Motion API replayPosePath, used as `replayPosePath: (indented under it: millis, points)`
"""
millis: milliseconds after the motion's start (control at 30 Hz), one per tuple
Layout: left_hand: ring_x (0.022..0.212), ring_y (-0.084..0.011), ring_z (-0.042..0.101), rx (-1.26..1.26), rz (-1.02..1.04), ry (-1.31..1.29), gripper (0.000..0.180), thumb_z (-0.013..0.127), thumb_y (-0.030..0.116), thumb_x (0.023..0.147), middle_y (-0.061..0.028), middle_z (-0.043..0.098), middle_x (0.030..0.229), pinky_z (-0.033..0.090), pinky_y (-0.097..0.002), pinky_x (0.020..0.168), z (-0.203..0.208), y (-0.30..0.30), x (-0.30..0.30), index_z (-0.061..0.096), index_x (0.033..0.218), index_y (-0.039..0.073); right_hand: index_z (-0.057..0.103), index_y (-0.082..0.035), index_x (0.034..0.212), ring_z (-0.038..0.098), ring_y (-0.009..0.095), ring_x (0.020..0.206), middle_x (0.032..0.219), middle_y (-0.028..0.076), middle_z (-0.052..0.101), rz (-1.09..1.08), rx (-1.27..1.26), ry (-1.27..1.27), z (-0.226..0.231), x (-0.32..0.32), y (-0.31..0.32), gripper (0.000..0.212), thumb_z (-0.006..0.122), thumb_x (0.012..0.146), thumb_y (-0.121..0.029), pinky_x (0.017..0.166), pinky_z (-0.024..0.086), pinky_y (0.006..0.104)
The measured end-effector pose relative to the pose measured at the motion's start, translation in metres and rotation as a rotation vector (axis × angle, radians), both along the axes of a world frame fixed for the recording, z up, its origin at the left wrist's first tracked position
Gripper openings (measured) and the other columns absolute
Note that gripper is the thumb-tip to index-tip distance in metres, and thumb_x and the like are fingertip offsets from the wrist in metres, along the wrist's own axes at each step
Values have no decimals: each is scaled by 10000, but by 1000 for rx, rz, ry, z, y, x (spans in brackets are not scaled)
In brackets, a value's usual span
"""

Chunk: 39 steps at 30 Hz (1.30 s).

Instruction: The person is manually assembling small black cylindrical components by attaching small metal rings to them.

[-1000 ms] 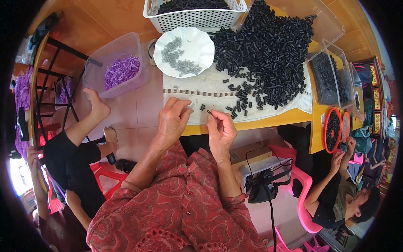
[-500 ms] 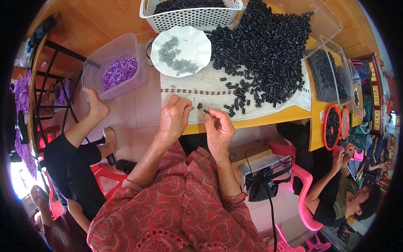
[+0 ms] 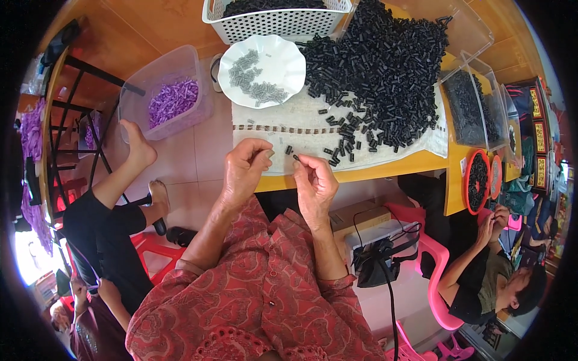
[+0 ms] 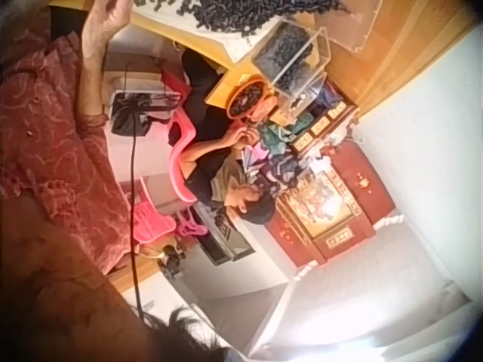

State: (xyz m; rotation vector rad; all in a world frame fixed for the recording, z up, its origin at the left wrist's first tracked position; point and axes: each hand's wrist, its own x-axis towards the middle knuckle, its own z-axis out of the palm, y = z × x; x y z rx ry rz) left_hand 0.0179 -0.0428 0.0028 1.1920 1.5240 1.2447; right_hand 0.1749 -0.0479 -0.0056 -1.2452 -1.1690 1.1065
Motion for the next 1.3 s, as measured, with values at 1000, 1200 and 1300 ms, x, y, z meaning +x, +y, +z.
replayPosePath:
  millis: [1000,1200,1300]
  points:
    - [802,-141,675,10,-49,-417,185,685,-42,836,-70,681,911,562,-266,723,-2,-5,5,651,1011,6,641,18,1030,559,38,693,836,8,626,-28,-36,38,12,-1,1,143,643,888,34,631,456,177]
    - [892,-151,677,-6,-47,-727,191,629,-80,875,-82,678,965,572,-283,817,2,-15,-8,633,1058,-25,618,11,1019,513,28,729,868,-5,587,74,-48,37,16,-11,-6,157,632,876,75,634,436,171]
    - [923,-167,678,27,-50,-780,197,617,-86,879,-96,677,999,570,-296,843,4,-21,-12,633,1068,-32,616,8,1019,505,25,727,866,-11,575,120,-13,55,23,-18,-6,164,638,872,76,632,428,169]
